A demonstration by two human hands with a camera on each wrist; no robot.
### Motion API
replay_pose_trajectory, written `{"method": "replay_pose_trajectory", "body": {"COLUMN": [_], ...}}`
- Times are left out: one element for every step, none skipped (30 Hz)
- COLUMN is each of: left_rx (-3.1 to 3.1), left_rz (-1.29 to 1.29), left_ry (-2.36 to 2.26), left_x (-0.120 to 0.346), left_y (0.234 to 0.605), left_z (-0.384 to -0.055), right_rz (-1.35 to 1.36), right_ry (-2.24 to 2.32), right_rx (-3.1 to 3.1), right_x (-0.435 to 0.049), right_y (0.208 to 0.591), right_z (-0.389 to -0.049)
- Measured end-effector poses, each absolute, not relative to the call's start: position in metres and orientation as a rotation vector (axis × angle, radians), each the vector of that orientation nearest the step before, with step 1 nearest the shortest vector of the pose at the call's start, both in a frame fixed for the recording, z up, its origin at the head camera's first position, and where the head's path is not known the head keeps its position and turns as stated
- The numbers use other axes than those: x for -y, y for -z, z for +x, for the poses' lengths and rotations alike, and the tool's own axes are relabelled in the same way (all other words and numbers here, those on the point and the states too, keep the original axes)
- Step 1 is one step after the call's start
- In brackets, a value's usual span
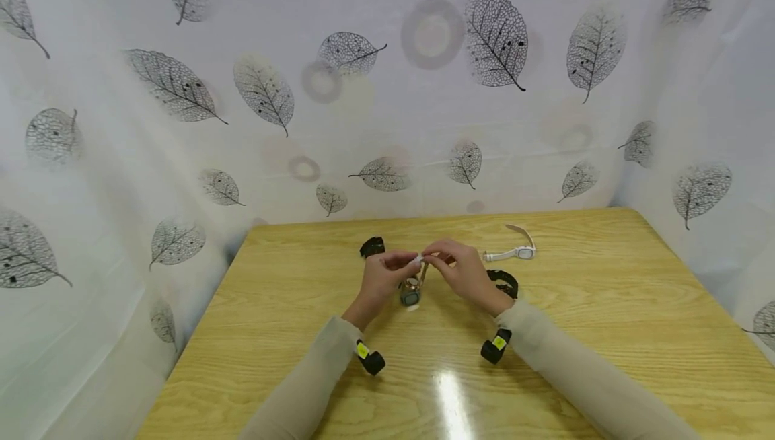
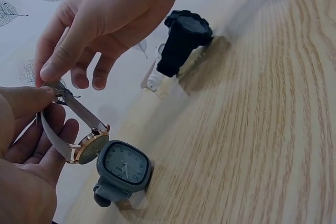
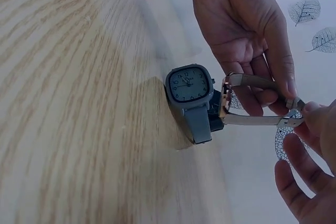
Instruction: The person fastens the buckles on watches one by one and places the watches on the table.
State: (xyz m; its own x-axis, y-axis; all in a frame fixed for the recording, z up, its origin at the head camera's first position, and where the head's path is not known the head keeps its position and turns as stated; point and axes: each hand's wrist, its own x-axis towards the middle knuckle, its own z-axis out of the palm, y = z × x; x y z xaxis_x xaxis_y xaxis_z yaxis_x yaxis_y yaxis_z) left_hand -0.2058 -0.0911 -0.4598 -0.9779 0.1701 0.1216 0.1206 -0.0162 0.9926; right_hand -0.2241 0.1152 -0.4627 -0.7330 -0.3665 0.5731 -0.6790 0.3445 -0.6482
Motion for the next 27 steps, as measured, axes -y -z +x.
{"method": "replay_pose_trajectory", "body": {"left_rx": [-2.183, -2.187, -2.188, -2.189, -2.190, -2.188, -2.181, -2.175, -2.164, -2.160, -2.159, -2.156, -2.157, -2.161, -2.159, -2.161, -2.161, -2.162, -2.165, -2.164, -2.165, -2.167, -2.169, -2.170, -2.174, -2.178, -2.184], "left_rz": [0.315, 0.309, 0.303, 0.299, 0.297, 0.295, 0.293, 0.299, 0.301, 0.304, 0.308, 0.311, 0.316, 0.322, 0.322, 0.329, 0.333, 0.334, 0.332, 0.332, 0.332, 0.331, 0.329, 0.328, 0.326, 0.325, 0.324], "left_ry": [-2.186, -2.184, -2.183, -2.184, -2.185, -2.187, -2.193, -2.199, -2.209, -2.212, -2.214, -2.216, -2.214, -2.211, -2.212, -2.212, -2.214, -2.218, -2.222, -2.228, -2.232, -2.236, -2.238, -2.239, -2.238, -2.233, -2.228], "left_x": [0.0912, 0.0913, 0.0916, 0.0918, 0.0919, 0.0920, 0.0920, 0.0921, 0.0921, 0.0921, 0.0920, 0.0920, 0.0920, 0.0919, 0.0918, 0.0918, 0.0917, 0.0916, 0.0916, 0.0915, 0.0916, 0.0917, 0.0919, 0.0920, 0.0921, 0.0921, 0.0921], "left_y": [0.4597, 0.4594, 0.4593, 0.4590, 0.4588, 0.4583, 0.4579, 0.4576, 0.4575, 0.4574, 0.4579, 0.4583, 0.4591, 0.4598, 0.4606, 0.4615, 0.4622, 0.4628, 0.4631, 0.4633, 0.4634, 0.4634, 0.4633, 0.4632, 0.4631, 0.4630, 0.4629], "left_z": [-0.2062, -0.2064, -0.2069, -0.2071, -0.2073, -0.2073, -0.2072, -0.2069, -0.2066, -0.2063, -0.2063, -0.2061, -0.2061, -0.2061, -0.2063, -0.2065, -0.2068, -0.2072, -0.2076, -0.2081, -0.2086, -0.2090, -0.2094, -0.2097, -0.2098, -0.2097, -0.2096], "right_rz": [0.915, 0.902, 0.892, 0.885, 0.880, 0.883, 0.885, 0.895, 0.906, 0.920, 0.937, 0.948, 0.956, 0.961, 0.957, 0.951, 0.937, 0.919, 0.906, 0.894, 0.886, 0.884, 0.882, 0.885, 0.891, 0.895, 0.901], "right_ry": [-1.351, -1.362, -1.373, -1.376, -1.373, -1.369, -1.360, -1.353, -1.346, -1.334, -1.320, -1.310, -1.299, -1.289, -1.280, -1.273, -1.272, -1.275, -1.278, -1.284, -1.290, -1.293, -1.298, -1.301, -1.303, -1.304, -1.301], "right_rx": [2.285, 2.286, 2.285, 2.284, 2.285, 2.281, 2.278, 2.269, 2.263, 2.257, 2.251, 2.250, 2.250, 2.253, 2.258, 2.257, 2.260, 2.263, 2.264, 2.264, 2.262, 2.259, 2.257, 2.252, 2.246, 2.239, 2.233], "right_x": [-0.1155, -0.1158, -0.1162, -0.1164, -0.1165, -0.1165, -0.1163, -0.1160, -0.1155, -0.1148, -0.1141, -0.1134, -0.1127, -0.1122, -0.1119, -0.1116, -0.1117, -0.1117, -0.1119, -0.1122, -0.1123, -0.1124, -0.1124, -0.1124, -0.1122, -0.1119, -0.1116], "right_y": [0.4633, 0.4637, 0.4640, 0.4642, 0.4638, 0.4637, 0.4632, 0.4629, 0.4627, 0.4631, 0.4636, 0.4636, 0.4638, 0.4641, 0.4648, 0.4656, 0.4660, 0.4665, 0.4672, 0.4676, 0.4682, 0.4685, 0.4682, 0.4678, 0.4671, 0.4667, 0.4668], "right_z": [-0.2238, -0.2234, -0.2230, -0.2229, -0.2226, -0.2227, -0.2227, -0.2228, -0.2230, -0.2234, -0.2237, -0.2235, -0.2234, -0.2231, -0.2229, -0.2227, -0.2221, -0.2217, -0.2214, -0.2210, -0.2208, -0.2206, -0.2202, -0.2197, -0.2191, -0.2189, -0.2190]}}
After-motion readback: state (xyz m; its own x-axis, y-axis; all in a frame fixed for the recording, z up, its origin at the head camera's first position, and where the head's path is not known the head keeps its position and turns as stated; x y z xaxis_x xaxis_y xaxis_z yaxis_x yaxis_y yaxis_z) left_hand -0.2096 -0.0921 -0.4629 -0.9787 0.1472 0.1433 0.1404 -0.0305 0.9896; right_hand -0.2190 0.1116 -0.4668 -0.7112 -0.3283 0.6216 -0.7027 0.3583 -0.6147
